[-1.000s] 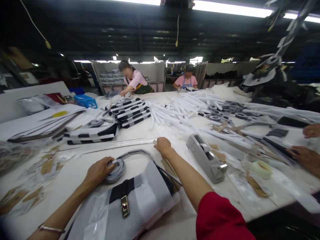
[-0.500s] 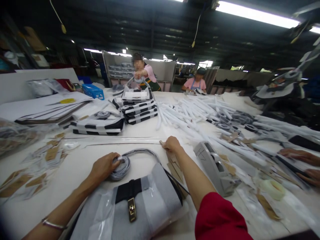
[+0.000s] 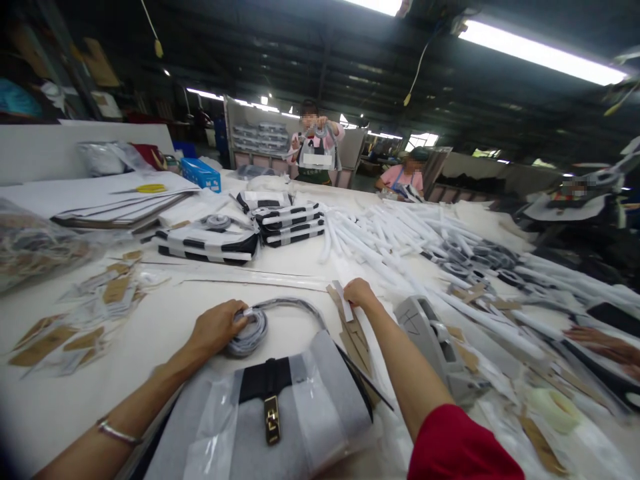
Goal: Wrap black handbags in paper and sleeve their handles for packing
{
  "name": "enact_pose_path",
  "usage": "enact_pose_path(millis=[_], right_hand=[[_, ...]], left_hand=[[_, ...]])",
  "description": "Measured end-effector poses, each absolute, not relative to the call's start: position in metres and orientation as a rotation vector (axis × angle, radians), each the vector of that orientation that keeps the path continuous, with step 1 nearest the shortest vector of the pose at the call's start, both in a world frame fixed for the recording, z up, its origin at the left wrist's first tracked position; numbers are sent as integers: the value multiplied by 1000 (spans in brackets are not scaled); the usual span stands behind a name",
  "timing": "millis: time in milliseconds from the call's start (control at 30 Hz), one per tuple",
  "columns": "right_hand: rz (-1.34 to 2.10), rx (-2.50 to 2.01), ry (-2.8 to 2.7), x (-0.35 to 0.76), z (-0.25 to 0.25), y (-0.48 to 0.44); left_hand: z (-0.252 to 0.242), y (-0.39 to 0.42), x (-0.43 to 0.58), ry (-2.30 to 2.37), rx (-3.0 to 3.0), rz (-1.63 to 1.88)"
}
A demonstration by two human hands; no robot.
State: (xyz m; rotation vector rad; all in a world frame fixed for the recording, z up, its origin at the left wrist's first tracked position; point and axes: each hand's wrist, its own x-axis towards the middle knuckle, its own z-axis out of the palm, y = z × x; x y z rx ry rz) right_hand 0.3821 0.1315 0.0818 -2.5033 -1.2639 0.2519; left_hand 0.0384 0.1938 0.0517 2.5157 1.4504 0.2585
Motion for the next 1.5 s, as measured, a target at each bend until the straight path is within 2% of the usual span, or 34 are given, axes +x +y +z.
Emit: enact_pose_path(millis=[200,367,433,600,800,1267,1400,1500], right_hand=[[238,-2324,-1349,382,118,96],[571,-1696,-1385,313,141,66],[630,-1532,-1473,269,141,61],[507,-1275,-1849,192,120,75],[442,-1453,-1940,188,92,93],[425,-1577,-2009,186,96,93],[311,-1511,-2085,183,83,101],[103,-1458,-2219,179,78,108]], left_hand=[[48,197,38,1431,2487,308],[41,197,35,1413,2471,373],[42,195,34,1404,2476,385],[46,189,31,1411,2486,413],[46,191,27,1371,2494,459],[43,193,23,1311,2533,534],[46,191,25,1300,2534,545],[50,188,25,1277,2528,556]])
